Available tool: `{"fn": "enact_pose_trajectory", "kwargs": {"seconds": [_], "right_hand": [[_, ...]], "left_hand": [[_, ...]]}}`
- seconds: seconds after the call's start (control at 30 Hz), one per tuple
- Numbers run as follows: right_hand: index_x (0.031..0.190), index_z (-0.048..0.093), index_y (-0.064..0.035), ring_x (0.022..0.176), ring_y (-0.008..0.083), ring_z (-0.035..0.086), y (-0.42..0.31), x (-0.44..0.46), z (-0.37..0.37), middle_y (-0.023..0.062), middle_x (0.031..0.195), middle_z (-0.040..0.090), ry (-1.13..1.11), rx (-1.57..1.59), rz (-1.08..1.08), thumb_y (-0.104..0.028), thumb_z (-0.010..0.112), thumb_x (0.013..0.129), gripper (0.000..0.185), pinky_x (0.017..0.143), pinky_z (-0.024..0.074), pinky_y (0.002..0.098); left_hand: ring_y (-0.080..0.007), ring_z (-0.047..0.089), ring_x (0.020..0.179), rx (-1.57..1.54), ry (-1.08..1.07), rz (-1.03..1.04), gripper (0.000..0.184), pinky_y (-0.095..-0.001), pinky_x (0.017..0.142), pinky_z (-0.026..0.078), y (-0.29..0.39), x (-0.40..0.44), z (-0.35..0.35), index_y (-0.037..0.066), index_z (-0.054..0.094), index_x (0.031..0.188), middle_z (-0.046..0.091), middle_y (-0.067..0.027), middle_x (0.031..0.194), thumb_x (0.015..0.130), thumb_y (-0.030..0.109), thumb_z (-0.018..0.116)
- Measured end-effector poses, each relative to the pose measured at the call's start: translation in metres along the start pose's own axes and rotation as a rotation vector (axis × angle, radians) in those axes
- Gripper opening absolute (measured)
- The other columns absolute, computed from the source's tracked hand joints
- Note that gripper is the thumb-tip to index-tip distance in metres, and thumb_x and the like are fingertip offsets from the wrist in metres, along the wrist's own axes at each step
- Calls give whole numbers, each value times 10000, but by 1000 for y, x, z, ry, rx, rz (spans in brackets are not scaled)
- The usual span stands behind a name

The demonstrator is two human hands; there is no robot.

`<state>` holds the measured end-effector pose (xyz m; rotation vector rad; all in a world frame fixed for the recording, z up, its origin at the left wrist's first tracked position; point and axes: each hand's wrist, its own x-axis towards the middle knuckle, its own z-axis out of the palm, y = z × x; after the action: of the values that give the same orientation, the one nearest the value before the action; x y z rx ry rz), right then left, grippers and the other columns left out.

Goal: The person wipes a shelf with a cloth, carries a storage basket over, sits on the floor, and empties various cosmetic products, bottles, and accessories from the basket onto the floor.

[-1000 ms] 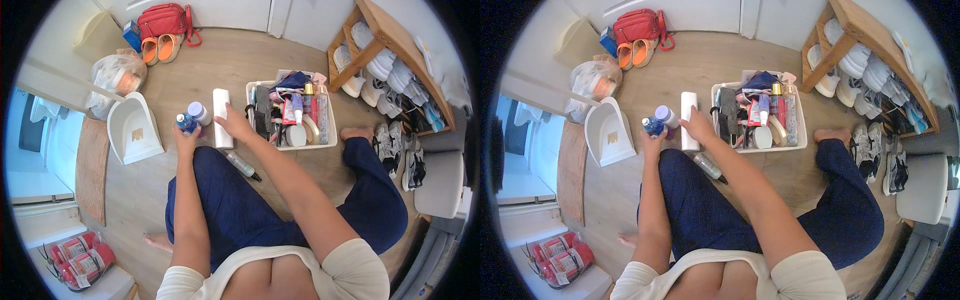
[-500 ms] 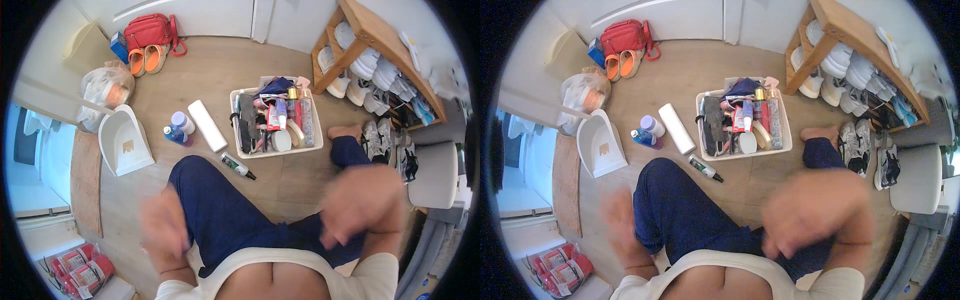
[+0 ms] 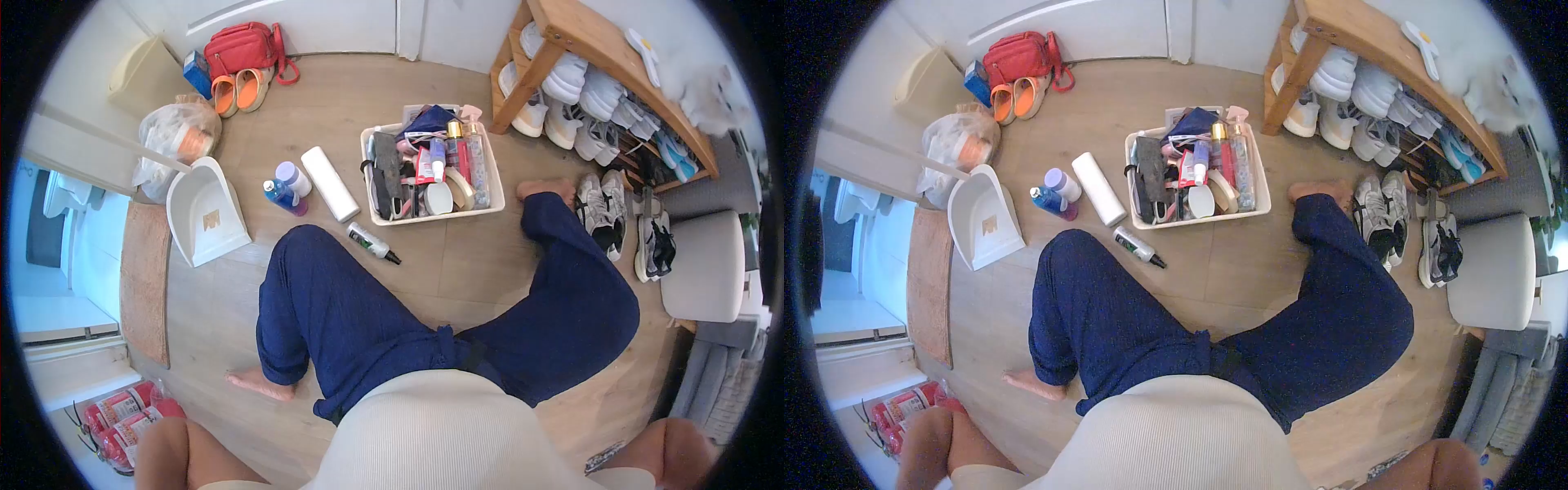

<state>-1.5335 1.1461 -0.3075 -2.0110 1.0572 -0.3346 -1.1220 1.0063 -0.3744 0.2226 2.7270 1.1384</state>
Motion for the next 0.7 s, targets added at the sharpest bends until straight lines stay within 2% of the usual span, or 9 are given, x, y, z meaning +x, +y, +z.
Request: {"fn": "enact_pose_trajectory", "kwargs": {"seconds": [0.13,0.2,0.27,0.3,0.33,0.37,0.53,0.63,0.7], "right_hand": [[940,602,-78,820,175,572,27,-31,19,70,886,593,-4,140,546,-291,574,778,269,657,462,285],[971,620,-70,856,180,592,51,-42,46,79,911,620,-235,279,840,-312,585,796,301,683,476,287],[1002,637,-62,891,185,611,77,-62,107,89,937,648,-683,569,984,-334,596,814,333,709,490,289],[1023,640,-77,867,172,621,110,-102,183,66,933,661,-882,978,734,-354,612,795,359,733,492,285],[1018,643,-81,794,178,635,104,-92,221,53,913,665,-1231,930,654,-340,609,792,345,706,510,307],[1016,643,-80,790,177,635,100,-88,242,54,911,665,-1315,945,682,-336,607,793,342,703,512,307],[1005,643,-74,770,172,636,106,-117,278,61,901,664,-1109,907,1098,-321,596,796,327,685,520,304],[998,644,-71,758,170,637,109,-128,293,65,896,663,-1201,861,1223,-311,590,797,318,674,526,303],[994,644,-69,750,168,637,108,-120,281,67,892,663,-1232,841,1164,-305,585,798,312,666,529,302]], "left_hand": [[-217,589,910,-269,203,-430,377,-334,827,444,-17,-24,24,14,623,1027,629,-94,1016,839,326,528],[-207,595,928,-534,233,-656,373,-335,828,448,-28,-38,55,6,620,1029,639,-90,1016,819,310,566],[-197,601,946,-897,-151,-796,376,-337,828,452,-41,-52,126,-1,617,1031,649,-85,1016,800,295,604],[-215,611,889,-1019,-593,-696,379,-315,801,452,-51,-60,204,120,652,1024,655,-73,956,803,423,594],[-213,611,886,-1064,-766,-656,376,-317,797,454,-45,-54,223,121,654,1020,656,-72,955,802,421,595],[-211,612,883,-1081,-721,-676,373,-318,793,455,-43,-59,233,122,655,1017,657,-71,954,801,420,595],[-203,617,870,-975,-199,-811,357,-323,775,461,-49,-52,179,125,664,1000,661,-66,950,795,411,596],[-198,619,862,-951,-160,-836,348,-327,763,464,-54,-47,175,128,669,989,663,-63,947,792,406,597],[-195,621,857,-986,-293,-815,342,-329,756,467,-59,-45,188,129,672,982,665,-61,945,790,402,598]]}}
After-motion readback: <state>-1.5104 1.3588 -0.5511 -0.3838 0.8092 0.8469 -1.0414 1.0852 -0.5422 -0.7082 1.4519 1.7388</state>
